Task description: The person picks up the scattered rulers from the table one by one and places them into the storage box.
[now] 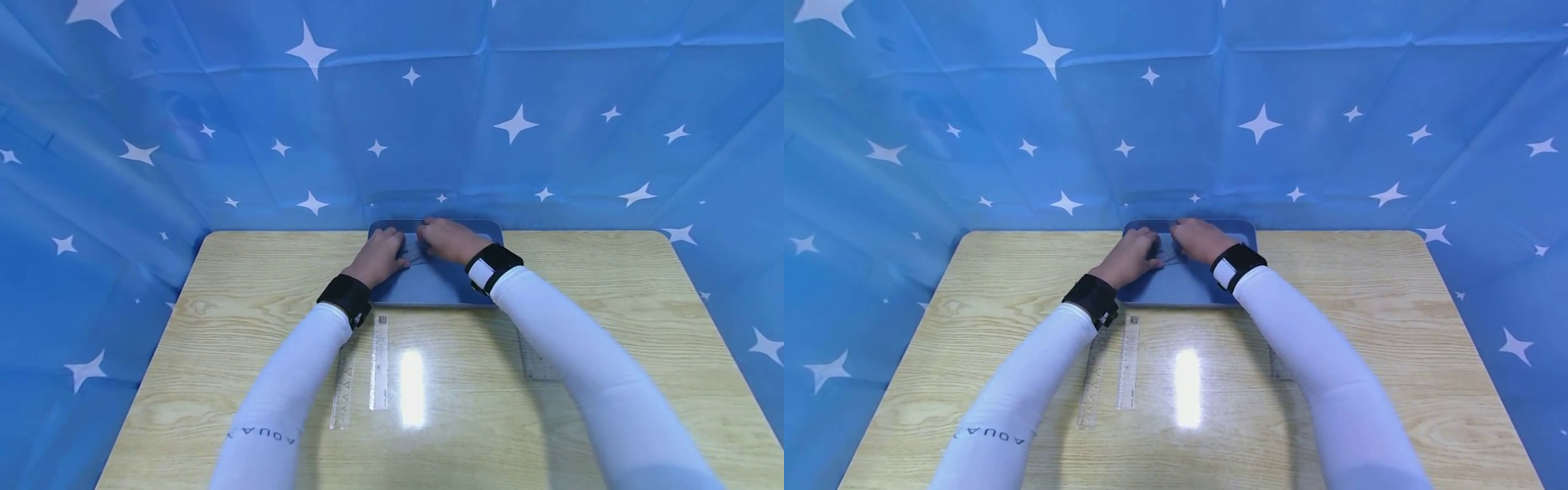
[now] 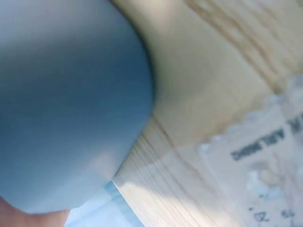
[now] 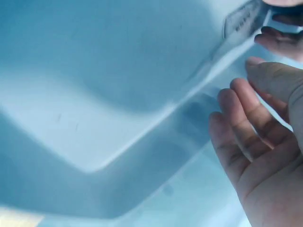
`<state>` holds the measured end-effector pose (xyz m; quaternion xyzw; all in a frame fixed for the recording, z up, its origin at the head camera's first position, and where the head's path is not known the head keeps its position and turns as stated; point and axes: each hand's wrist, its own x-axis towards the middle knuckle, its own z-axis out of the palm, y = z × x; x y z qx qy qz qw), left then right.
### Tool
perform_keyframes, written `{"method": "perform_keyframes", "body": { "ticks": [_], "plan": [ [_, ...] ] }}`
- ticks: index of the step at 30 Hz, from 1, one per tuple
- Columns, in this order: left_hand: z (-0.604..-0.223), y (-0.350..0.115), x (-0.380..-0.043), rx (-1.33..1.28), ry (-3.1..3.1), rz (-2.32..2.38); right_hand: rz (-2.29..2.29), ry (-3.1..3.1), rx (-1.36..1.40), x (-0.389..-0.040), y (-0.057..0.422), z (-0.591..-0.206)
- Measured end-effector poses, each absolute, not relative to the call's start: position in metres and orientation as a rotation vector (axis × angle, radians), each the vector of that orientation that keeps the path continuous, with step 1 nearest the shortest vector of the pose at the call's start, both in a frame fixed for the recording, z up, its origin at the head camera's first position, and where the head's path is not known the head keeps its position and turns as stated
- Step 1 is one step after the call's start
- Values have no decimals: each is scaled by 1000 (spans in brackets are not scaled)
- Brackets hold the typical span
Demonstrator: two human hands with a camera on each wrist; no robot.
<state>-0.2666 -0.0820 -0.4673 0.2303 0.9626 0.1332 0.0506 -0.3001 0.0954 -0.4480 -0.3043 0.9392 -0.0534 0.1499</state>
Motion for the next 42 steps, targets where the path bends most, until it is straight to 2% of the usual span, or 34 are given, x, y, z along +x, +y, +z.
{"method": "perform_keyframes", "body": {
  "ticks": [9,21,36,42],
  "plan": [
    [-473,-83,-264,755,2953,370,-171,2689,-924,-301,100,-451],
    [-469,-88,-261,684,2966,461,-446,2715,-1012,-293,141,-416],
    [-441,-85,-228,917,3022,588,-587,2951,-1476,-248,217,-404],
    [-435,-85,-211,1043,3037,610,-386,3017,-1651,-225,238,-412]
  ]
}}
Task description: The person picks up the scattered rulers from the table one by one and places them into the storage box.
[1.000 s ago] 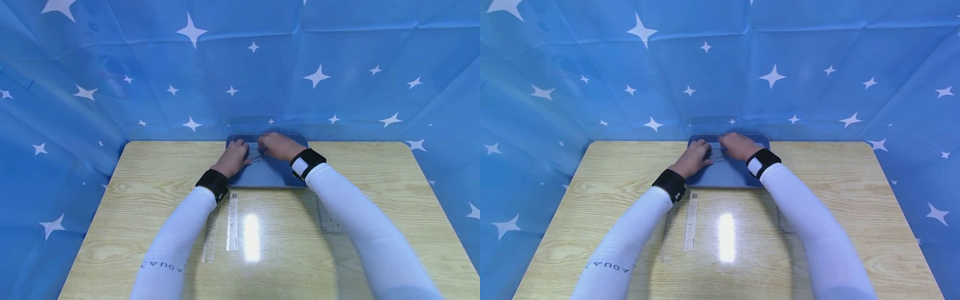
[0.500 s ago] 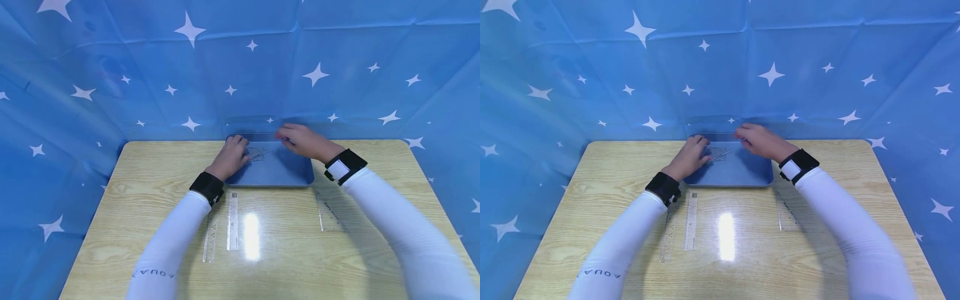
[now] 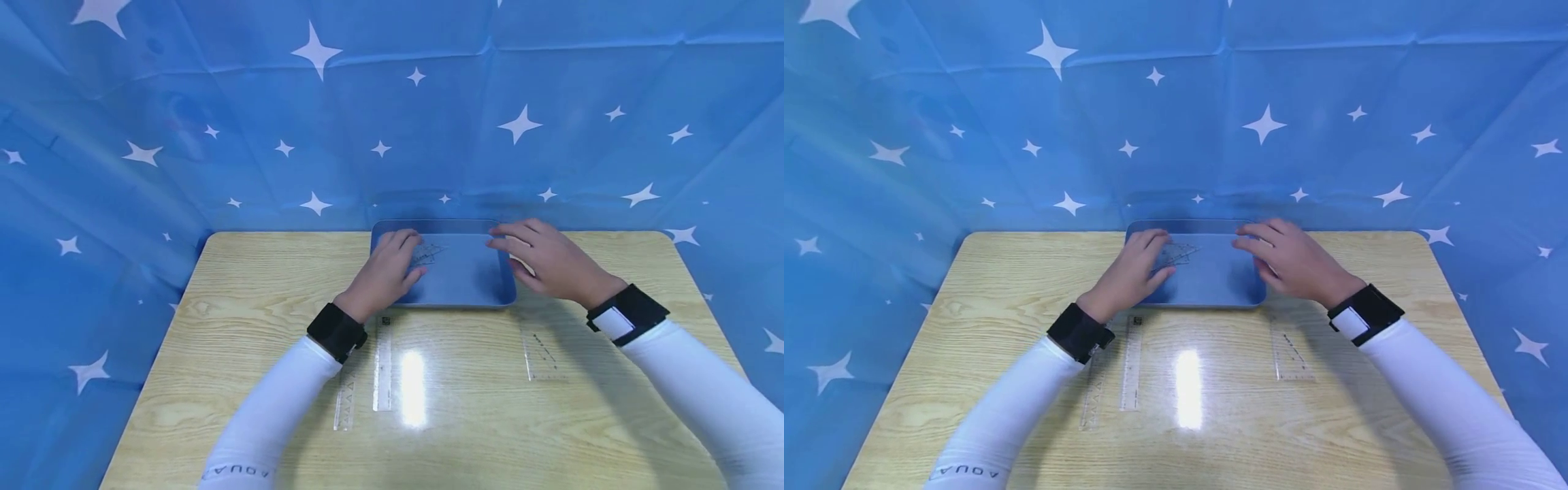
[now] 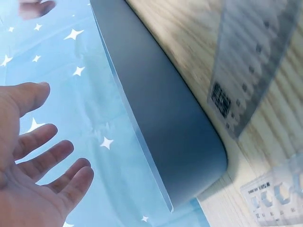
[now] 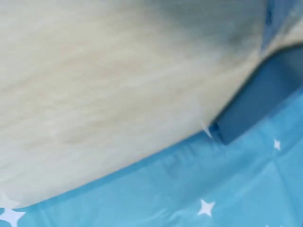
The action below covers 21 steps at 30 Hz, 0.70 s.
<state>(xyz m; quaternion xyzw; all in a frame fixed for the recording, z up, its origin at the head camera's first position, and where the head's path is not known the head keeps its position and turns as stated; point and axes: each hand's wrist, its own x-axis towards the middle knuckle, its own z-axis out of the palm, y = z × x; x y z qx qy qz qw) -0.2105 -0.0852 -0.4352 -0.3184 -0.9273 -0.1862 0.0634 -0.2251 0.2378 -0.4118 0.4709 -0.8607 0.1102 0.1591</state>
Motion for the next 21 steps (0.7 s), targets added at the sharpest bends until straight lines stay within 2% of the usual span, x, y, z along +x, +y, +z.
{"method": "perform_keyframes", "body": {
  "ticks": [12,21],
  "plan": [
    [-434,-88,-174,-997,-2715,-621,104,-2332,1503,-157,266,-437],
    [-438,-87,-154,-1017,-2726,-577,-88,-2436,1576,-133,284,-457]
  ]
}}
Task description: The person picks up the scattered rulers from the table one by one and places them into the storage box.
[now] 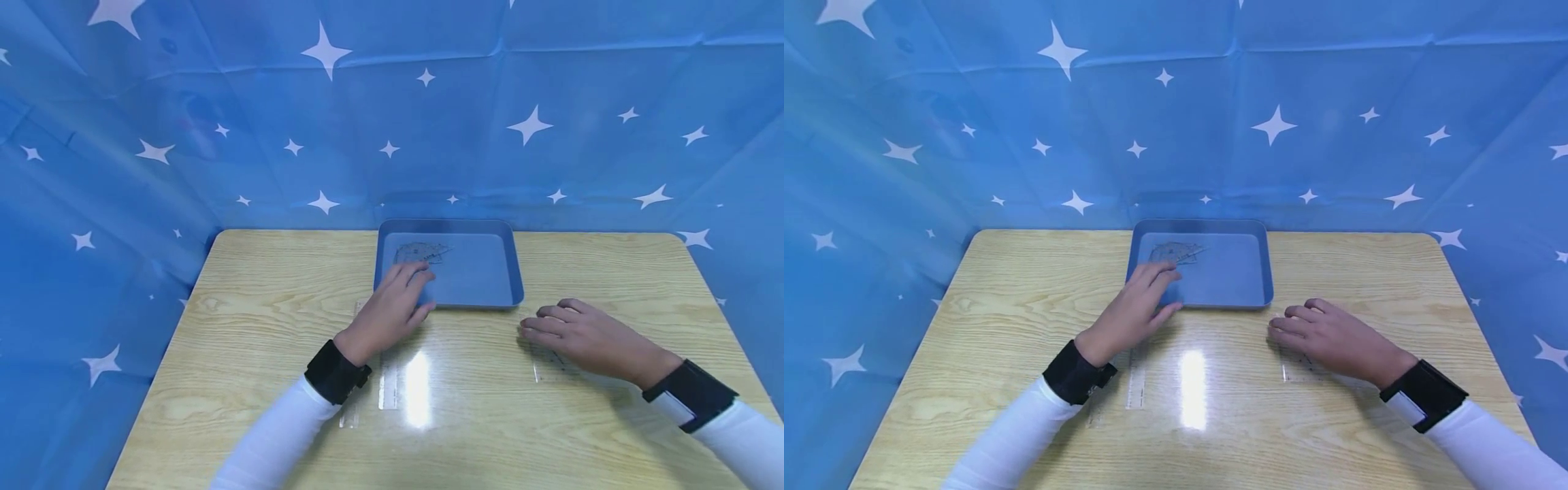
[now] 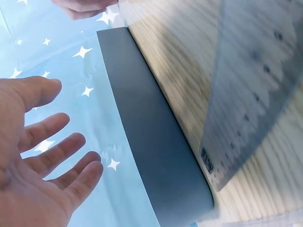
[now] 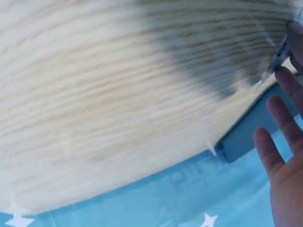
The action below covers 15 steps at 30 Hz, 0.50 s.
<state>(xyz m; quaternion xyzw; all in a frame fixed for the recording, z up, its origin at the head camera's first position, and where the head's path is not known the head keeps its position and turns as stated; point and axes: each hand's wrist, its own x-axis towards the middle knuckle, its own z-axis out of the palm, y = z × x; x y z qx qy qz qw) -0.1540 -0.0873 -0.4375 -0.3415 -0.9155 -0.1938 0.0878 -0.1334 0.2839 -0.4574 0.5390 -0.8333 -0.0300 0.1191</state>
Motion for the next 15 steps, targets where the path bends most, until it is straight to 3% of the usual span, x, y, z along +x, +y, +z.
{"method": "perform_keyframes", "body": {
  "ticks": [15],
  "plan": [
    [-446,-78,-136,-1077,-2691,-609,-19,-2616,1552,-127,282,-460]
  ]
}}
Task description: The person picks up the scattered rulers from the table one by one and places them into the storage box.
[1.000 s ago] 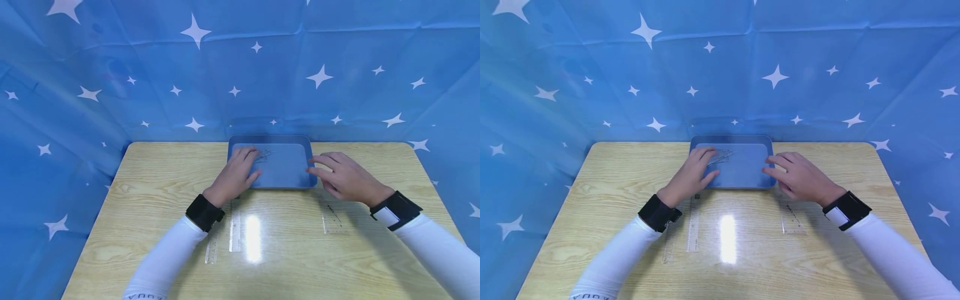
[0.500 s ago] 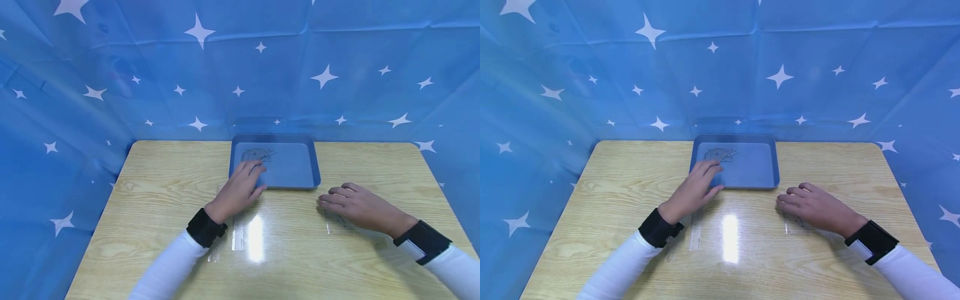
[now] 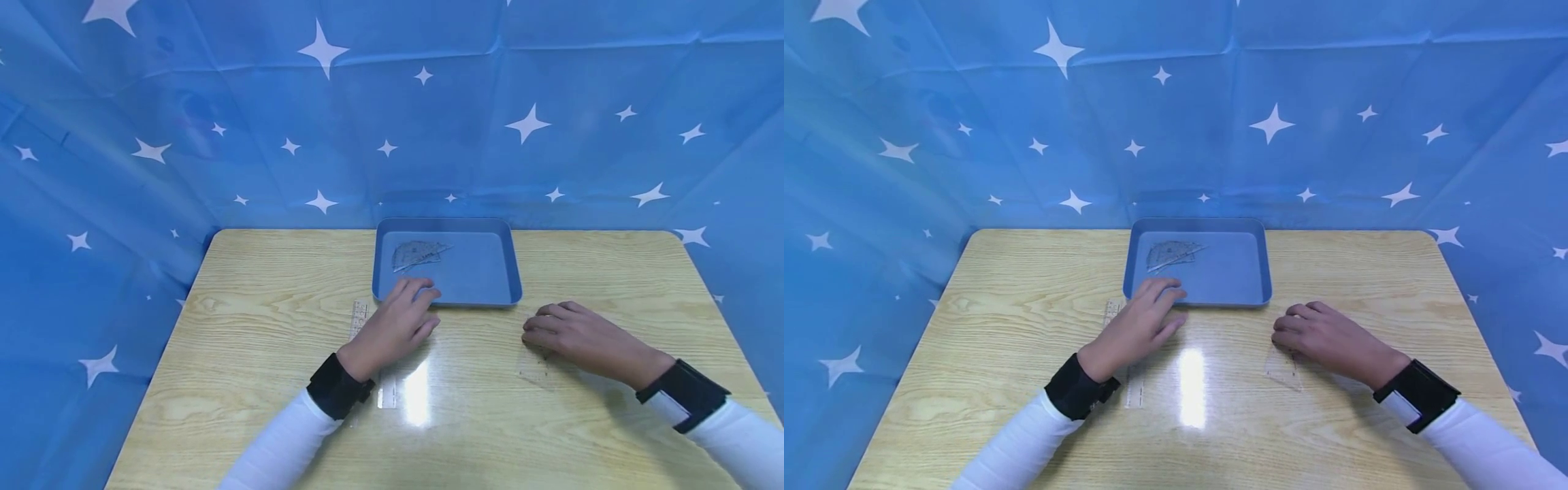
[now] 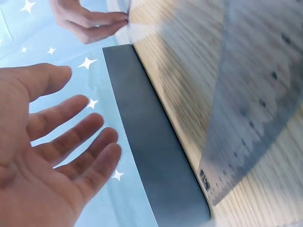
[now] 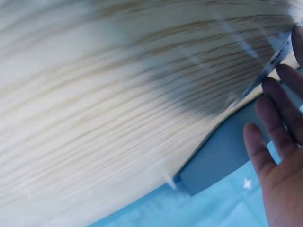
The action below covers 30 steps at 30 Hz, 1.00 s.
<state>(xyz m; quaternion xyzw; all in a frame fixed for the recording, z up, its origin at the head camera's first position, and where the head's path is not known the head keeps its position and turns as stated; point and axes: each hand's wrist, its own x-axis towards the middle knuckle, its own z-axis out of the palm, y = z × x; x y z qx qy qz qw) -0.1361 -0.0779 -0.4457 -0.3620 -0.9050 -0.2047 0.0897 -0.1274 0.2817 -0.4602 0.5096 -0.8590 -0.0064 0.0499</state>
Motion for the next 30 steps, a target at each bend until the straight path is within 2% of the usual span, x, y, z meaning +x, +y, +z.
{"method": "perform_keyframes", "body": {
  "ticks": [30],
  "plan": [
    [-456,-67,-108,-1262,-3050,-444,187,-2649,1459,-123,188,-479]
  ]
}}
